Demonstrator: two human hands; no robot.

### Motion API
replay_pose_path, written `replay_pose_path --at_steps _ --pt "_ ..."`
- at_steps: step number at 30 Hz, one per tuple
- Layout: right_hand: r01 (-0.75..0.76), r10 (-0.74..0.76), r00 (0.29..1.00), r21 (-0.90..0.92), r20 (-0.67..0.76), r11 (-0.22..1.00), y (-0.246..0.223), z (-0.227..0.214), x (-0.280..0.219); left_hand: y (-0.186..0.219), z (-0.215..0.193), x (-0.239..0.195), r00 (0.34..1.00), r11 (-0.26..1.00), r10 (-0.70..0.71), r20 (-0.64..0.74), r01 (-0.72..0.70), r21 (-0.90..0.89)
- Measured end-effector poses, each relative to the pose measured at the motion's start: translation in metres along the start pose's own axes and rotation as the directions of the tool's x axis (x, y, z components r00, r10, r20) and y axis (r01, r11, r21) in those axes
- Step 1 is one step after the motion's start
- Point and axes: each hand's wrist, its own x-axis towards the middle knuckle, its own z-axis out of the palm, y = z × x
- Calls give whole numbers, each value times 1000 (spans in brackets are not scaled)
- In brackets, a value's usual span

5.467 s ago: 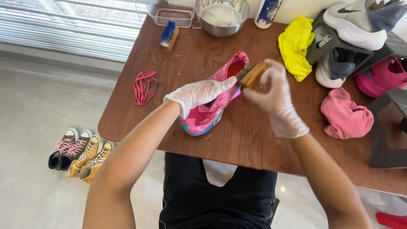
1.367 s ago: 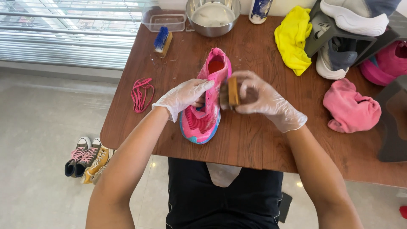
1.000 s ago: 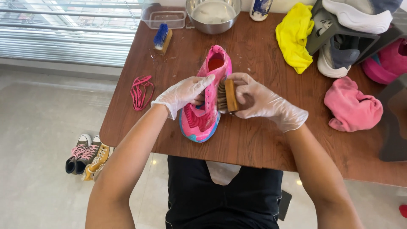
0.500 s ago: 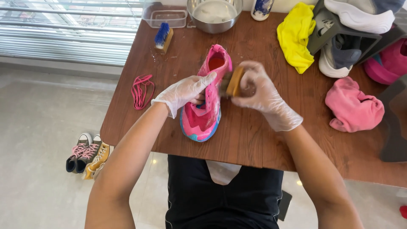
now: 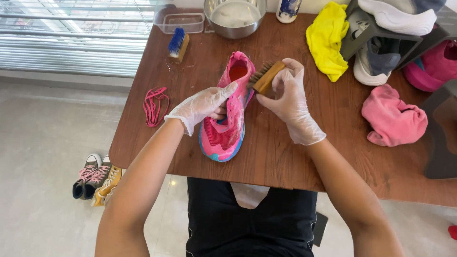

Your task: The person scrubs a pink and blue running shoe with a brush, then wipes it with a yellow cloth. They flip the shoe to clean the sole and continue scrubbing with a different brush.

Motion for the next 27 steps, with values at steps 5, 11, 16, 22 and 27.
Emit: replay_pose_path --at_steps 5,11,16,22,27 --pt "78 -120 952 156 282 985 -11 9 -7 -7 -8 8 1000 999 15 7 -15 -44" --pt "34 -37 998 -82 -43 996 -5 -4 2 -3 -4 3 1000 998 26 3 -26 -57" --pt "150 -146 976 -18 159 988 -27 5 -3 4 -4 -5 1000 1000 8 9 -7 -17" --pt "169 -163 912 16 376 985 -47 -8 0 -29 -21 37 1000 1000 21 11 -21 8" --pt "178 -165 980 -118 114 977 -41 5 8 0 -8 1 999 999 45 22 -45 -25"
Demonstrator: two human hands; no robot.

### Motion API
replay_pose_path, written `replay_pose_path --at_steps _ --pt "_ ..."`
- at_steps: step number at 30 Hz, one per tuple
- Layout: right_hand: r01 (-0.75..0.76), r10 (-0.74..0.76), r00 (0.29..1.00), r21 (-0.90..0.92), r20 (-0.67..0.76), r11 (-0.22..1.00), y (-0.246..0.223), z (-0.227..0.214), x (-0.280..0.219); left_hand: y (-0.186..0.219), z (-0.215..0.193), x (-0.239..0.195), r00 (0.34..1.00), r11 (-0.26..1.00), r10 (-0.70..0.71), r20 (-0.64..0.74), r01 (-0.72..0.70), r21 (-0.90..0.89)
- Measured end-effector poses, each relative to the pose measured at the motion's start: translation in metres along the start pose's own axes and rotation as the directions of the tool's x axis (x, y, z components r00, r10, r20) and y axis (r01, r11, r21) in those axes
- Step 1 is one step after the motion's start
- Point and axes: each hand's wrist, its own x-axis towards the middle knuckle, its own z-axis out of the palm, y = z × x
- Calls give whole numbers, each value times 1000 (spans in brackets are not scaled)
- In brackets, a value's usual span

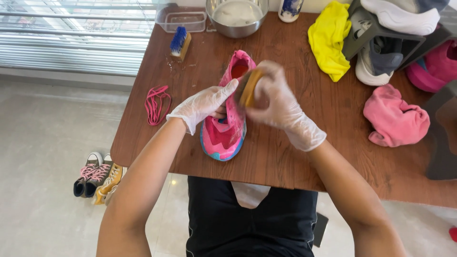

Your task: The person scrubs a pink and blue running shoe with a brush, then wipes it with a yellow cloth. They flip the shoe to clean the sole and continue scrubbing with a different brush.

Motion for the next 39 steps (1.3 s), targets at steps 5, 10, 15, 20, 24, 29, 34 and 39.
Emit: replay_pose_path --at_steps 5,10,15,20,24,29,34,39 --pt "5 -91 848 163 522 987 -29 -24 1 2 -2 -1 999 999 -39 -7 39 2" --pt "76 -64 986 -76 151 994 7 -5 14 18 13 -24 999 999 -36 -10 35 -25" --pt "-83 -12 795 128 607 988 -30 -17 8 -14 -10 14 1000 999 -28 1 28 43" --pt "77 -77 939 13 335 997 -19 -21 19 -21 -11 24 1000 999 -27 -3 27 35" --pt "-109 144 971 -180 193 978 3 -7 10 2 -4 -8 1000 1000 -4 11 4 12" --pt "-177 48 729 120 683 977 -66 -28 -1 -34 -17 32 999 998 0 49 -3 61" --pt "-112 147 950 -138 277 984 -9 -16 -10 -20 -11 12 998 998 24 55 -27 63" --pt "-138 144 926 -42 350 990 -38 -3 -25 -46 -29 43 998 997 40 44 -43 58"
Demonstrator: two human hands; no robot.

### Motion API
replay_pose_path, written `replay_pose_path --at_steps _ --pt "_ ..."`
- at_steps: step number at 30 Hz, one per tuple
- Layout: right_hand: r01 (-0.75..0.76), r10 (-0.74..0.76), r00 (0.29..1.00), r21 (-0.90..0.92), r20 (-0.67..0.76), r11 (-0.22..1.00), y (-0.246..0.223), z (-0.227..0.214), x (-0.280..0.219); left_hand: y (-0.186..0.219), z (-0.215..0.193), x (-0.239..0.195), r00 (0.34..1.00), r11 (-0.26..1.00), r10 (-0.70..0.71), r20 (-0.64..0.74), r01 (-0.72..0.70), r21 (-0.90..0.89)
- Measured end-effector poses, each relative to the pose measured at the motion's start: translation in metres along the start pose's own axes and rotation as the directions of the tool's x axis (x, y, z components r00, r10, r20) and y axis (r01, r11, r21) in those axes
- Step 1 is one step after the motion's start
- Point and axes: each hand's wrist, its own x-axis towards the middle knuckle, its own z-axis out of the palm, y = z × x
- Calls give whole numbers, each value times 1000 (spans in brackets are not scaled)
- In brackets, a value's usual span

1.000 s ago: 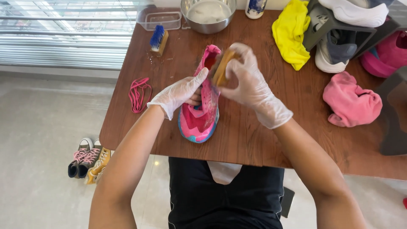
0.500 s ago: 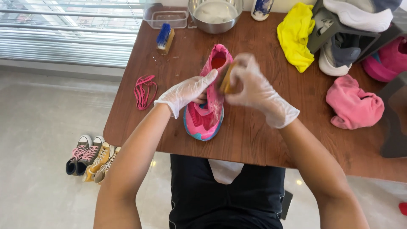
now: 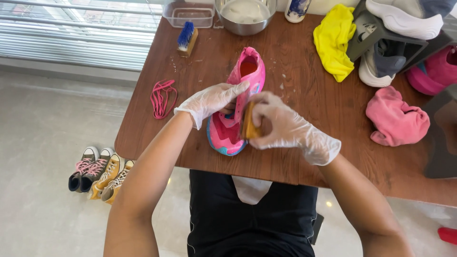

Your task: The person scrubs a pink and blue running shoe with a brush, then wipes it with a yellow cloth. They flip the shoe to clean the sole and continue scrubbing with a different brush.

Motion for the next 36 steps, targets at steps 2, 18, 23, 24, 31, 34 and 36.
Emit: replay_pose_path --at_steps 2,18,23,24,31,34,36 --pt "31 -56 985 155 160 987 -25 -14 -7 -2 3 3 1000 1000 11 -4 -11 3" --pt "96 -106 985 -76 -137 992 -27 -12 4 4 13 4 999 999 39 -6 -39 36" --pt "96 -100 984 -32 -151 995 -28 21 -7 -2 7 13 994 985 57 -95 -41 165" --pt "86 -89 985 -28 -149 996 -30 19 -10 -6 7 16 995 986 49 -88 -34 162" --pt "9 -53 952 -148 -301 989 -5 2 6 8 14 2 992 986 66 -109 -48 159" --pt "36 -65 964 -116 -258 993 0 19 0 5 14 2 992 983 67 -109 -47 179" --pt "96 -104 982 -58 -158 994 -5 20 -6 2 12 6 993 989 65 -101 -50 141"
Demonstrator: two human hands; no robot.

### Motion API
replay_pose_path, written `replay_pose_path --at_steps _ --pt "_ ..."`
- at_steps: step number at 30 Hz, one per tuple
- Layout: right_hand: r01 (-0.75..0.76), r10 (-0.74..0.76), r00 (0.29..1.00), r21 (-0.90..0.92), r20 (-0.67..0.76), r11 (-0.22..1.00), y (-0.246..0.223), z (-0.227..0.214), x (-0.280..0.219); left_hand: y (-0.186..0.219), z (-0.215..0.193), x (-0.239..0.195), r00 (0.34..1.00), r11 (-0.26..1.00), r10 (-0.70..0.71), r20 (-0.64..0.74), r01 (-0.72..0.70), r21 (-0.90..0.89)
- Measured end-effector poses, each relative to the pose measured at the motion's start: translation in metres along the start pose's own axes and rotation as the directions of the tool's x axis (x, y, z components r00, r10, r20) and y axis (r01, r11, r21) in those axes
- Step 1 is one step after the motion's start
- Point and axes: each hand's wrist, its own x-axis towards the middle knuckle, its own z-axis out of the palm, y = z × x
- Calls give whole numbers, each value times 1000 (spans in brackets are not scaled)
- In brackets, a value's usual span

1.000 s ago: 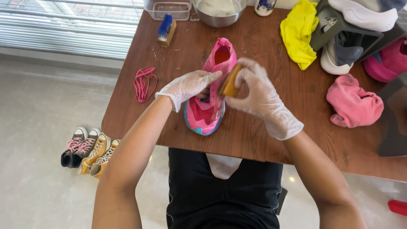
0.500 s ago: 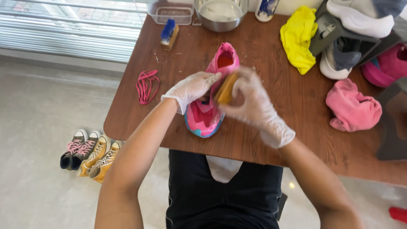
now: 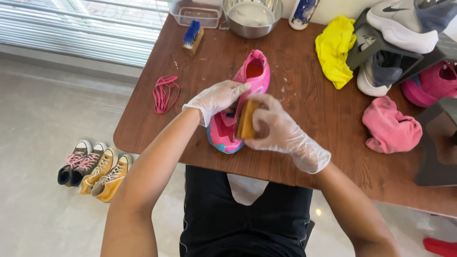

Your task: The person scrubs a pink and blue running shoe with a brush, then wipes it with a yellow cloth. They flip the shoe to clean the sole and continue scrubbing with a different brush.

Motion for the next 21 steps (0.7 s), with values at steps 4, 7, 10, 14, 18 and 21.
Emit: replay_pose_path --at_steps 4,7,10,14,18,21 --pt "73 -98 988 206 117 976 -9 -25 5 -1 1 2 1000 1000 3 -4 -3 27" --pt "-10 18 998 107 -68 994 15 -26 13 -5 -1 8 1000 1000 6 -9 -6 -21" --pt "-57 73 979 89 -190 994 22 -20 13 -15 -3 17 1000 999 10 0 -10 -33" --pt "244 -259 966 255 27 936 9 -3 -7 -10 -5 12 1000 1000 4 16 -4 -7" --pt "285 -319 945 287 77 914 13 -18 -4 -13 -3 15 1000 998 -3 20 4 -58" --pt "105 -84 980 111 -179 988 31 -26 14 -11 -3 20 999 995 3 43 2 -102"
